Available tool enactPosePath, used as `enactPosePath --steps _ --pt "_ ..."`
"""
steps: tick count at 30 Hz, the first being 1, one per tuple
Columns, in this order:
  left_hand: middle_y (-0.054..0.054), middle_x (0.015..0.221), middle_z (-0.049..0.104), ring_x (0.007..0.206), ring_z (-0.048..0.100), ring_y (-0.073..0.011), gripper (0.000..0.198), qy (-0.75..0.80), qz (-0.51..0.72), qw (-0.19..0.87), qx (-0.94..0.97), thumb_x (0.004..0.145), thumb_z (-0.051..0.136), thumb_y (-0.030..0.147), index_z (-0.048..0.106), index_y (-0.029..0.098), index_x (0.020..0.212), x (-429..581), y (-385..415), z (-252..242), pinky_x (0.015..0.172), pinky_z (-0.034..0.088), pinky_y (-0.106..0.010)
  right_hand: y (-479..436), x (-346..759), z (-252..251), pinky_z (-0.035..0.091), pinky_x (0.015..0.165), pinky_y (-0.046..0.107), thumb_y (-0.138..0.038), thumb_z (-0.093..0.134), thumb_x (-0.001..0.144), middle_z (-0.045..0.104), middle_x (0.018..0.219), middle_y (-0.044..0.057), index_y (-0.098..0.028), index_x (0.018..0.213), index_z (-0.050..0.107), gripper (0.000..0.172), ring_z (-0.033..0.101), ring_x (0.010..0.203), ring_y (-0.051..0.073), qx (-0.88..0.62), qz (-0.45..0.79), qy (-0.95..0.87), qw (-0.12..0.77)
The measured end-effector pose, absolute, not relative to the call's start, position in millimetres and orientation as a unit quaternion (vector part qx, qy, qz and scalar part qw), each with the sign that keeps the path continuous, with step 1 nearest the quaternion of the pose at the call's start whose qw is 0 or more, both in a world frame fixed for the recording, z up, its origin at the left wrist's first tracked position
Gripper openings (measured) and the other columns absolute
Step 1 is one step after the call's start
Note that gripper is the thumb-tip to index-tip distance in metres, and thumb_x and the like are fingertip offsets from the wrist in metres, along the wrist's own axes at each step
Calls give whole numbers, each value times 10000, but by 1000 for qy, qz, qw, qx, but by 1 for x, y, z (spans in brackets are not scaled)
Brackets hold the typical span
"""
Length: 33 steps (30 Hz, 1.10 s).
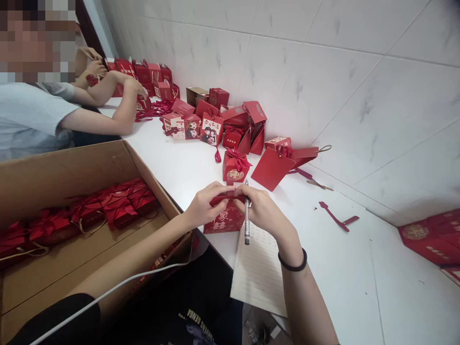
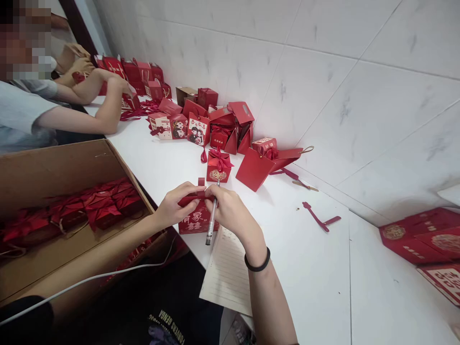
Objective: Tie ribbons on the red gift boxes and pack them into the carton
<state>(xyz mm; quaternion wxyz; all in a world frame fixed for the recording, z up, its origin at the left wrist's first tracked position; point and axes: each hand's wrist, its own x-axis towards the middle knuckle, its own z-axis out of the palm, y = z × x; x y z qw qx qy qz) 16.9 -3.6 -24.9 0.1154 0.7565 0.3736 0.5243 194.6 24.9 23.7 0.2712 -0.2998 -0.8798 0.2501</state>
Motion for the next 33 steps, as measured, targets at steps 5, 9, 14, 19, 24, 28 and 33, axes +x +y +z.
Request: enactPosePath --steps 5,9,14,19,24,28,33 --pt "-51 925 606 853 592 -127 337 358 513 108 773 812 471 76 571 177 1117 15 -3 -26 764 511 -269 24 194 27 394 638 239 -73 476 811 589 764 -2 -183 808 525 120 520 666 129 -302 255 -882 257" --pt "-45 895 589 828 580 -124 357 348 516 131 772 795 477 56 570 171 1120 14 -4 -22 753 508 -263 24 194 26 395 634 231 -85 493 812 588 746 -13 -187 792 533 111 519 659 122 -304 262 -875 271" --pt "-47 921 594 859 578 -134 395 340 519 160 768 753 491 29 572 170 1113 14 -4 -21 786 501 -275 23 195 25 396 624 234 -101 511 805 584 756 -8 -184 812 534 85 517 659 124 -309 251 -880 260" --pt "-47 927 607 860 588 -130 385 344 523 162 763 766 487 34 577 173 1113 14 -4 -22 786 503 -266 23 193 27 389 626 241 -107 471 825 586 749 0 -183 807 524 95 512 653 129 -316 244 -880 257" --pt "-45 918 622 855 604 -125 337 359 521 181 753 780 488 52 590 161 1081 15 -5 -18 797 507 -256 23 193 27 367 598 225 -109 459 823 556 711 -9 -186 778 505 100 483 617 119 -307 236 -887 251" --pt "-49 955 631 893 609 -136 312 371 514 222 741 773 479 52 594 161 1042 16 -5 -17 833 506 -269 23 194 27 336 557 220 -100 457 819 513 663 -23 -188 781 509 109 435 568 112 -309 223 -893 241" --pt "-39 943 618 908 607 -147 511 359 531 288 712 785 501 82 409 207 1272 16 -7 -23 858 503 -312 23 195 29 372 590 217 -73 487 809 572 713 -20 -188 797 528 123 501 616 113 -312 250 -883 245"
